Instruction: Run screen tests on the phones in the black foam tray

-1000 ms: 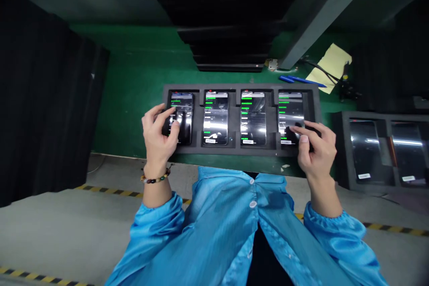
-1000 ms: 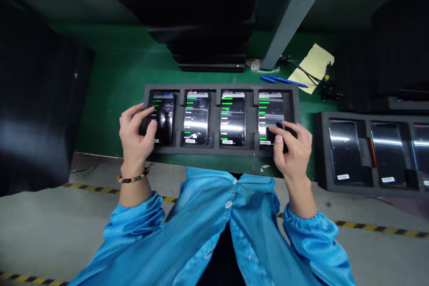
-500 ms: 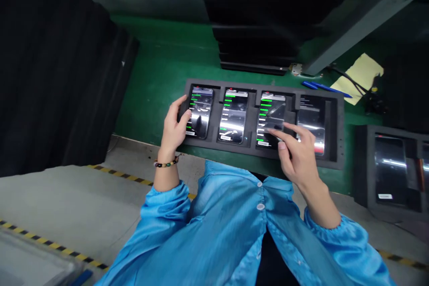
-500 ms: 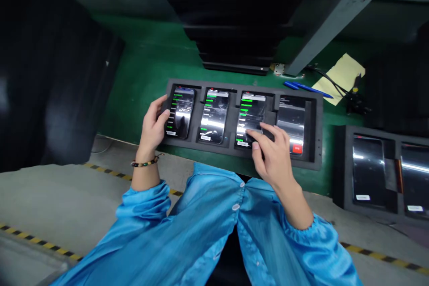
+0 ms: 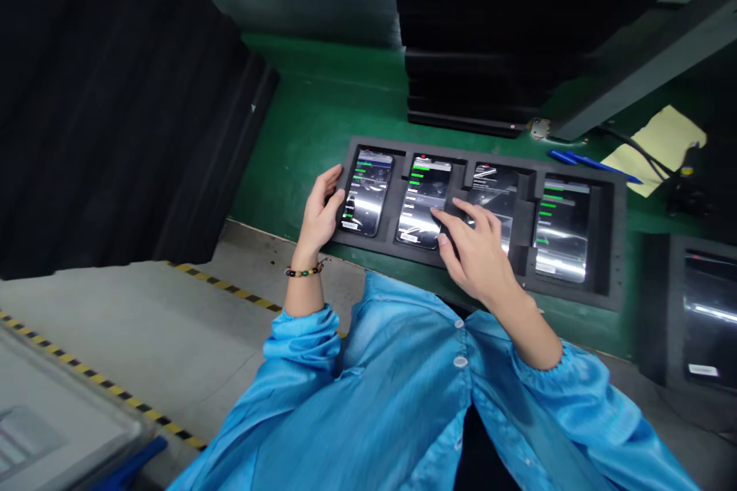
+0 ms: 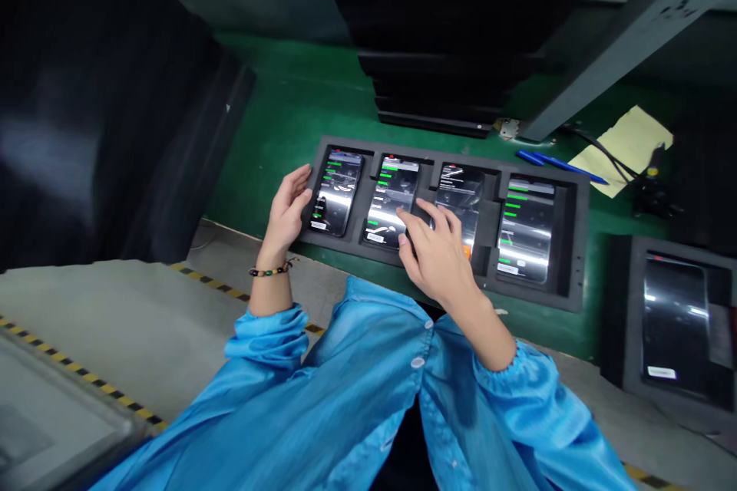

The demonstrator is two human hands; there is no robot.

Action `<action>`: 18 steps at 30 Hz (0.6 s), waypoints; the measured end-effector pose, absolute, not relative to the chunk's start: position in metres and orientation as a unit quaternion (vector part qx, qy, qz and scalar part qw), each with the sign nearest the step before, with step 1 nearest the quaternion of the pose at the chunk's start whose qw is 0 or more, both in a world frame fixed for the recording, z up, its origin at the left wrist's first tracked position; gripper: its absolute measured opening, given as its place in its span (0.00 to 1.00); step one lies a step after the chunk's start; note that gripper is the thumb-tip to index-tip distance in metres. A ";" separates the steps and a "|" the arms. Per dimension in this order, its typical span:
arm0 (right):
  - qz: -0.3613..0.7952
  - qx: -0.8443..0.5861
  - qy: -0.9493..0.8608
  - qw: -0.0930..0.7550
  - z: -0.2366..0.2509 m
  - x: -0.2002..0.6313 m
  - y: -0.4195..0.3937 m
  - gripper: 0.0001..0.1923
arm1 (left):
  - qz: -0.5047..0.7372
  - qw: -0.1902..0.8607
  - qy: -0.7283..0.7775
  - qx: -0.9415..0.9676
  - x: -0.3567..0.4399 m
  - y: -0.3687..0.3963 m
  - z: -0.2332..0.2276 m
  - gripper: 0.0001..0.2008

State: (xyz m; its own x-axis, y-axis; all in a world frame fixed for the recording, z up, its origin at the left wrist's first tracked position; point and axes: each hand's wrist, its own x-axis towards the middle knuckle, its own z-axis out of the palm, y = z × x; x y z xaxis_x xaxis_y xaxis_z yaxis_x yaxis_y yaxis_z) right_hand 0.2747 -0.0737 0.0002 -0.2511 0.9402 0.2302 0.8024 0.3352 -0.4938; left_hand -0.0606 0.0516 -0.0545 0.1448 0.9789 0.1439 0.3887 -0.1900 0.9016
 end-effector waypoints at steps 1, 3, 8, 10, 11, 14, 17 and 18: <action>0.134 -0.561 -0.776 0.257 0.001 0.275 -0.074 0.25 | 0.399 0.371 0.516 0.661 -0.061 0.052 -0.055 0.32; 0.124 -0.569 -0.762 0.283 0.003 0.280 -0.078 0.24 | 0.397 0.375 0.512 0.663 -0.062 0.051 -0.055 0.32; 0.121 -0.622 -0.703 0.322 0.005 0.308 -0.094 0.23 | 0.383 0.358 0.519 0.675 -0.061 0.049 -0.053 0.34; 0.113 -0.648 -0.676 0.331 0.005 0.324 -0.103 0.23 | 0.378 0.346 0.522 0.682 -0.060 0.049 -0.052 0.36; 0.104 -0.662 -0.660 0.339 0.005 0.333 -0.107 0.22 | 0.377 0.343 0.523 0.683 -0.059 0.049 -0.052 0.36; 0.062 -0.707 -0.599 0.370 0.004 0.361 -0.123 0.22 | 0.373 0.338 0.531 0.682 -0.058 0.049 -0.049 0.36; 0.024 -0.754 -0.539 0.375 0.001 0.388 -0.139 0.22 | 0.366 0.336 0.534 0.683 -0.055 0.048 -0.045 0.34; 0.023 -0.767 -0.526 0.368 -0.001 0.395 -0.143 0.22 | 0.363 0.336 0.534 0.685 -0.054 0.047 -0.043 0.34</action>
